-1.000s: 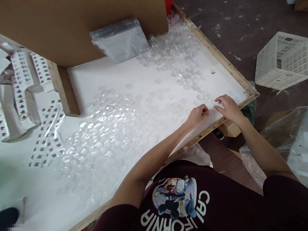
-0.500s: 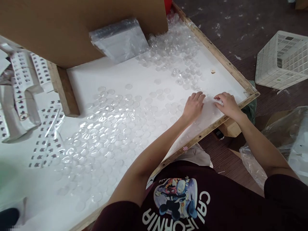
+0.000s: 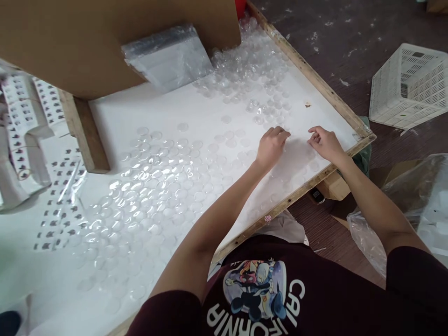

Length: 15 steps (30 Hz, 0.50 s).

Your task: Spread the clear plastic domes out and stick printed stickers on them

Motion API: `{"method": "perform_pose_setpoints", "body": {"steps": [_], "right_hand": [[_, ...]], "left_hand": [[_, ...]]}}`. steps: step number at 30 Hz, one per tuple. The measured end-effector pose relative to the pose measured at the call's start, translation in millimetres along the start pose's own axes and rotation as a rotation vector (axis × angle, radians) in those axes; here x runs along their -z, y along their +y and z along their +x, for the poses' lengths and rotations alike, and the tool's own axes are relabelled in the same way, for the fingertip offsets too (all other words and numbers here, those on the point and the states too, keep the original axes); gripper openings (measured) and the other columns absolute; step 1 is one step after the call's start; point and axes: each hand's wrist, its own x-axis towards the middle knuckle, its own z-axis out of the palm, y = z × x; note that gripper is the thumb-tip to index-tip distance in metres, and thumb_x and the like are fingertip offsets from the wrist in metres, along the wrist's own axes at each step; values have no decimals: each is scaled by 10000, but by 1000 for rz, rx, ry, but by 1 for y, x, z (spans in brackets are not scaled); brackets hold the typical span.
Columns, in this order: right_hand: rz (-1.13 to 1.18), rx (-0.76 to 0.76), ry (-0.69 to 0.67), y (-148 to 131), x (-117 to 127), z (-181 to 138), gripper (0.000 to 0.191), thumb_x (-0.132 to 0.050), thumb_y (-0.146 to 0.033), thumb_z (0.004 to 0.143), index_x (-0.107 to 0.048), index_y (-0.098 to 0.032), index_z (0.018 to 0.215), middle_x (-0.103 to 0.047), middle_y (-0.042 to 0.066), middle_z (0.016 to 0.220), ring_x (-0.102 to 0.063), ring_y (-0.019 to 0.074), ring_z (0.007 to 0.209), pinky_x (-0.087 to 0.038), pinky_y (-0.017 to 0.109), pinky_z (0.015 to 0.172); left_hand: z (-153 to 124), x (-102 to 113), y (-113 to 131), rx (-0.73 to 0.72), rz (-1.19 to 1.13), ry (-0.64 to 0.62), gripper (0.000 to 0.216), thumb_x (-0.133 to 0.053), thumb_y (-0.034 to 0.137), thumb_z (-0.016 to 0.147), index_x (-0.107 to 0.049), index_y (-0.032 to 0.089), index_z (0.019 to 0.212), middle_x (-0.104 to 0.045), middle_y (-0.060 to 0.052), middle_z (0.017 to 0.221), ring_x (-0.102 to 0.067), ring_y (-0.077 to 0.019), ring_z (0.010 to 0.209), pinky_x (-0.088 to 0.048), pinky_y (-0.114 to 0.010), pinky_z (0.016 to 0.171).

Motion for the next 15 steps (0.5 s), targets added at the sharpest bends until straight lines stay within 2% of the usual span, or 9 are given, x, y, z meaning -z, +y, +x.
{"method": "perform_pose_setpoints", "body": {"steps": [2, 4, 9, 12, 15], "right_hand": [[-60, 10, 72, -1, 3, -2, 282, -592, -268, 880, -615, -222, 1157, -660, 132, 1112, -604, 325, 992, -406, 491, 911], [-84, 85, 78, -9, 2, -6, 236, -580, -277, 900, -627, -227, 1126, -635, 143, 1175, -580, 350, 1065, -397, 506, 929], [-10, 296, -123, -40, -13, -19, 172, -576, -287, 935, -643, -232, 1083, -656, 117, 1141, -588, 324, 1071, -413, 460, 924], [-54, 286, -137, -45, -15, -24, 147, -581, -297, 942, -654, -227, 1049, -660, 124, 1133, -571, 335, 1091, -403, 468, 928], [-92, 260, -143, -44, -9, -25, 140, -563, -322, 957, -669, -238, 994, -667, 122, 1112, -562, 339, 1080, -391, 481, 932]], "left_hand": [[-7, 8, -9, 83, -70, 31, 347, -406, 79, 990, -721, 193, 1081, -715, -106, 1114, -670, -220, 964, -530, -346, 787], [-13, 13, -18, 148, -137, 33, 344, -412, 65, 974, -723, 190, 1050, -717, -101, 1110, -684, -205, 930, -541, -339, 781], [-18, 11, -27, 153, -211, -24, 343, -428, 17, 924, -720, 173, 1014, -720, -100, 1142, -694, -199, 992, -554, -342, 868], [-20, 9, -28, 132, -198, -80, 368, -421, 15, 916, -714, 195, 1047, -698, -83, 1231, -688, -197, 1034, -558, -350, 898], [-23, 13, -28, 105, -152, -93, 383, -398, 20, 927, -711, 194, 1063, -696, -86, 1225, -659, -211, 1091, -550, -381, 941]]}}
